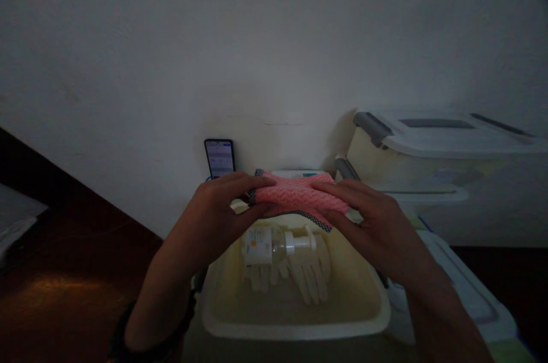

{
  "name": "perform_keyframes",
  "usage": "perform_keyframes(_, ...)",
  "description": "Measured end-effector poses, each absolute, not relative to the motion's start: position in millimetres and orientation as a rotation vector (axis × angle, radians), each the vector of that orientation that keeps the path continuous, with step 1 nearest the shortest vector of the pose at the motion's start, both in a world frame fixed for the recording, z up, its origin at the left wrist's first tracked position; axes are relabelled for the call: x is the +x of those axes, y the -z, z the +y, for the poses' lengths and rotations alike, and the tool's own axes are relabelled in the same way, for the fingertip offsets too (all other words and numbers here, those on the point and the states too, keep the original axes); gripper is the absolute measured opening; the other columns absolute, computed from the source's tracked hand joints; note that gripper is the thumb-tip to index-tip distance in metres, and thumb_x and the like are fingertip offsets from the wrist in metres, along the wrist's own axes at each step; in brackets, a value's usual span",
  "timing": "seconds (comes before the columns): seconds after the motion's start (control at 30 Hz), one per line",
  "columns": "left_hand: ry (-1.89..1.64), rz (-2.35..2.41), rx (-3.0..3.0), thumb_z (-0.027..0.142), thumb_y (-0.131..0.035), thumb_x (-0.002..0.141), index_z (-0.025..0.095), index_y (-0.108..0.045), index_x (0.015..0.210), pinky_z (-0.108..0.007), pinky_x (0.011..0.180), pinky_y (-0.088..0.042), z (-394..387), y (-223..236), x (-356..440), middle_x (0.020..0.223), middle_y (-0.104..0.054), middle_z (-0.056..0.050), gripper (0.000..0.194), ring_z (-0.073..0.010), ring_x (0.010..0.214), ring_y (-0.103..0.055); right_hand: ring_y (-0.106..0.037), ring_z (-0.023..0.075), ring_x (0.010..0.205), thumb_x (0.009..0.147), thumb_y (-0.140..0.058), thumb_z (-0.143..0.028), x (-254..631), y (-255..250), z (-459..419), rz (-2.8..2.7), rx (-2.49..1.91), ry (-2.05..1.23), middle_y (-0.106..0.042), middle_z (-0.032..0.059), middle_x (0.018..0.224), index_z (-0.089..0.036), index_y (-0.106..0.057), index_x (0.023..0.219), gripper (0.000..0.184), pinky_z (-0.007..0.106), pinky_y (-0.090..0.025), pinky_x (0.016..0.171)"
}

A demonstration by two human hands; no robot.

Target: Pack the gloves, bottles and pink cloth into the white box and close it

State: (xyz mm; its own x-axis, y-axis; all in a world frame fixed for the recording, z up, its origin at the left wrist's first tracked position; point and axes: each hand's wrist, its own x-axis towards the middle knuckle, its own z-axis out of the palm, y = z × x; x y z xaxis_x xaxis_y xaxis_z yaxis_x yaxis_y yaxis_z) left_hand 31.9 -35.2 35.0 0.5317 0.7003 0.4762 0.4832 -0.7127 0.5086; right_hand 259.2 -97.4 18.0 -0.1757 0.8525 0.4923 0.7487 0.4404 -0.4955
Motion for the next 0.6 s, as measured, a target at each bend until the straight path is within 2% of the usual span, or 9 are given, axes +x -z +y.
perform_keyframes(0.07, -0.943, 0.955, 2.485, 0.027, -0.063, 0.082, 0.017, -0.071, 0.099, -0.026, 0.073, -0.05, -34, -36, 31, 0.09, -0.065, -0.005, 0.021, -0.0152, 0.08, -0.062, -0.059, 0.0171, 0.086, 0.089, -0.055, -0.022, 259, -20, -97, -1.933, -1.329, -0.147, -0.061, 0.0054, 0.091, -0.021, -0.066, 0.106, 0.021, 0.03, -0.049, 0.075)
perform_keyframes(0.2, -0.863, 0.879, 2.493, 0.03, -0.06, 0.085, 0.017, -0.068, 0.093, -0.026, 0.08, -0.048, -32, -37, 24, 0.1, -0.062, -0.005, 0.016, -0.0168, 0.092, -0.059, -0.054, 0.018, 0.102, 0.087, -0.057, -0.023, 258, -21, -98, -1.866, -1.268, -0.126, -0.056, 0.0074, 0.104, -0.019, -0.063, 0.097, 0.012, 0.031, -0.044, 0.086)
perform_keyframes(0.23, -0.82, 0.851, 2.472, 0.03, -0.058, 0.087, 0.018, -0.066, 0.093, -0.025, 0.077, -0.048, -31, -37, 22, 0.097, -0.064, -0.004, 0.016, -0.0156, 0.088, -0.06, -0.056, 0.0164, 0.098, 0.089, -0.056, -0.024, 258, -20, -98, -1.862, -1.259, -0.192, -0.057, 0.006, 0.102, -0.019, -0.061, 0.098, 0.012, 0.029, -0.044, 0.083)
perform_keyframes(0.3, -0.748, 0.816, 2.426, 0.03, -0.054, 0.089, 0.02, -0.063, 0.092, -0.021, 0.067, -0.048, -31, -37, 19, 0.085, -0.066, 0.001, 0.014, -0.0131, 0.076, -0.061, -0.056, 0.0121, 0.077, 0.091, -0.052, -0.027, 256, -18, -99, -1.837, -1.257, -0.343, -0.059, 0.0004, 0.085, -0.021, -0.057, 0.097, 0.01, 0.025, -0.045, 0.067)
perform_keyframes(0.4, -0.67, 0.776, 2.387, 0.03, -0.05, 0.091, 0.022, -0.062, 0.09, -0.021, 0.064, -0.048, -30, -37, 14, 0.08, -0.068, 0.002, 0.015, -0.013, 0.073, -0.062, -0.048, 0.0099, 0.057, 0.09, -0.054, -0.03, 253, -15, -100, -1.755, -1.277, -0.484, -0.051, -0.0054, 0.067, -0.024, -0.053, 0.094, 0.007, 0.022, -0.039, 0.05)
perform_keyframes(0.5, -0.456, 0.762, 2.385, 0.029, -0.052, 0.09, 0.022, -0.063, 0.096, -0.021, 0.066, -0.047, -31, -37, 13, 0.084, -0.069, 0.003, 0.014, -0.0124, 0.074, -0.063, -0.051, 0.0095, 0.056, 0.084, -0.063, -0.031, 247, -14, -100, -1.725, -1.278, -0.567, -0.054, -0.0064, 0.067, -0.025, -0.052, 0.095, 0.016, 0.021, -0.04, 0.048)
perform_keyframes(0.6, -0.292, 0.776, 2.388, 0.032, -0.057, 0.088, 0.024, -0.062, 0.105, -0.02, 0.071, -0.046, -35, -39, 16, 0.091, -0.07, 0.004, 0.02, -0.0118, 0.08, -0.064, -0.057, 0.009, 0.062, 0.079, -0.069, -0.03, 240, -13, -101, -1.783, -1.251, -0.613, -0.061, -0.0066, 0.071, -0.025, -0.053, 0.093, 0.022, 0.02, -0.043, 0.054)
